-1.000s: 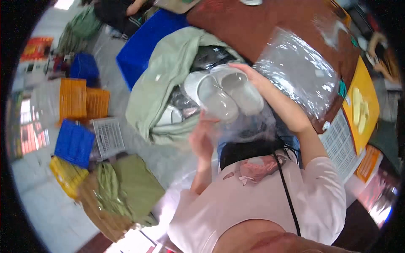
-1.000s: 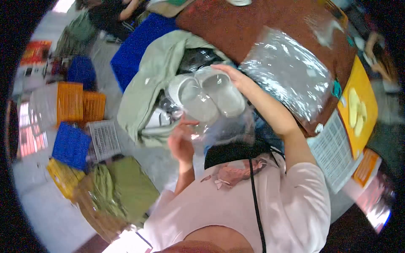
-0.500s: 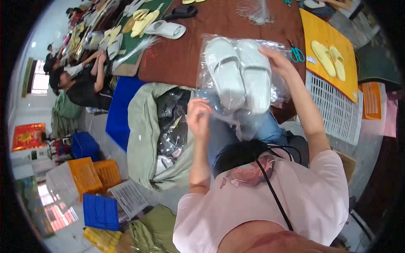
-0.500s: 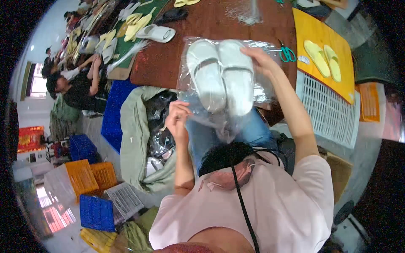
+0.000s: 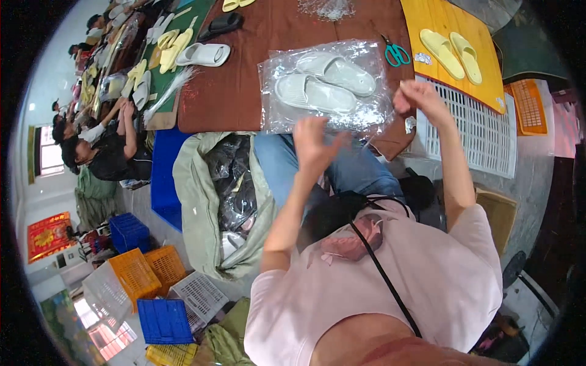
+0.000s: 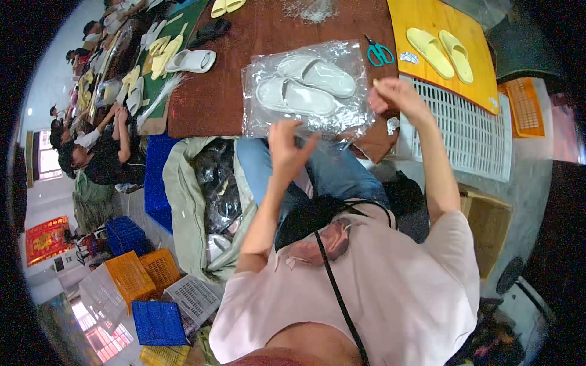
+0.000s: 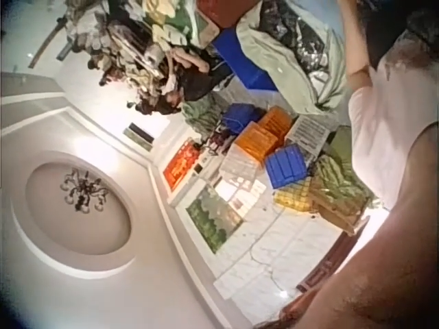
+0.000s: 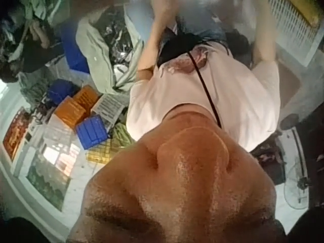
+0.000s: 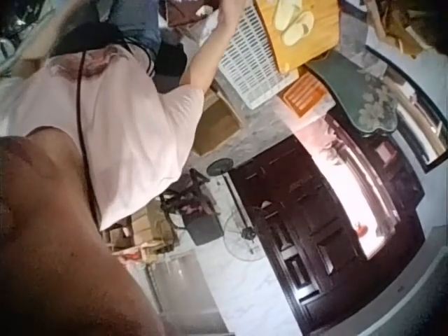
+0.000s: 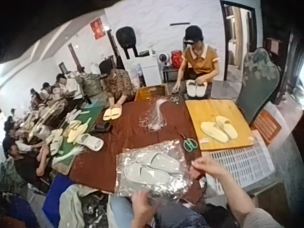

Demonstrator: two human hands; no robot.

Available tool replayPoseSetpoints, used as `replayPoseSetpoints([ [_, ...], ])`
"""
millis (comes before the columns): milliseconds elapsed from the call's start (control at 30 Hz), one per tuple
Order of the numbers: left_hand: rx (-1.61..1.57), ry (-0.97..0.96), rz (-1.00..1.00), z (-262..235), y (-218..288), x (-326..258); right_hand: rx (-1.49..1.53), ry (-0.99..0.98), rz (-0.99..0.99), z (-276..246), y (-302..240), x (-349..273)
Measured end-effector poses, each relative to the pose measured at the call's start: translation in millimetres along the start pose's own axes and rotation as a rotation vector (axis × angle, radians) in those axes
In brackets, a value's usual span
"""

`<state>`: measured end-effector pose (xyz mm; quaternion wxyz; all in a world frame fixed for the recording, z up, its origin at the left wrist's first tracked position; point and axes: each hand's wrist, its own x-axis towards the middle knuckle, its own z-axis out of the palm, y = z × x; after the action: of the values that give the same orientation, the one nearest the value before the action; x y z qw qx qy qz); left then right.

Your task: The worker is packaging pairs of slippers into individual plastic bags at a workstation in a factory.

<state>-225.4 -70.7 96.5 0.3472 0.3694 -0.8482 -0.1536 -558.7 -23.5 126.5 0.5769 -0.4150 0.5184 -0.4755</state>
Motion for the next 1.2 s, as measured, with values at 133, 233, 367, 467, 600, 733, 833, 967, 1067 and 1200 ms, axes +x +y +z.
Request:
replayPoseSetpoints([
  [133, 0.287, -0.235, 0.043, 54.3, 42.1, 29.0, 0.109, 0.113, 0.122, 8.4, 47.9, -33.9],
  [233, 0.391, -0.277, 0.064, 85.2, 28.8, 27.5, 0.164, 0.173, 0.125, 20.3, 73.2, -38.4],
  [367, 0.300, -0.145, 0.022, 95.6, 9.8, 28.3, 0.020, 0.170, 0.112, 26.9, 87.1, -38.7],
  [467, 0.039, 0.000, -0.065, 82.9, 11.1, 38.9, -0.274, 0.116, -0.138, 52.2, 85.2, -26.5],
  [600, -0.165, 0.038, 0.043, 51.9, 10.3, 50.1, -0.841, 0.132, -0.633, 100.1, 91.2, 46.9],
  [733, -0.083, 0.229, 0.142, 46.9, -5.5, 75.7, -1.130, 0.356, -0.616, 85.7, 136.4, 158.8],
  [833, 0.253, 0.319, -0.252, 23.0, -86.5, 74.5, -1.076, 0.400, -0.467, 144.1, 110.0, 179.9],
  [967, 0.274, 0.161, -0.527, 0.6, -170.0, 77.0, -0.960, 0.570, -0.674, 170.6, 90.2, 189.7],
  [1067, 0.070, 0.058, -0.750, 9.6, -163.4, 93.9, -0.919, 0.492, -0.767, 150.1, 88.6, 170.6],
  [1200, -0.228, -0.143, -0.728, -18.2, -200.6, 111.1, -0.838, 0.342, -0.866, 144.7, 58.1, 156.1],
])
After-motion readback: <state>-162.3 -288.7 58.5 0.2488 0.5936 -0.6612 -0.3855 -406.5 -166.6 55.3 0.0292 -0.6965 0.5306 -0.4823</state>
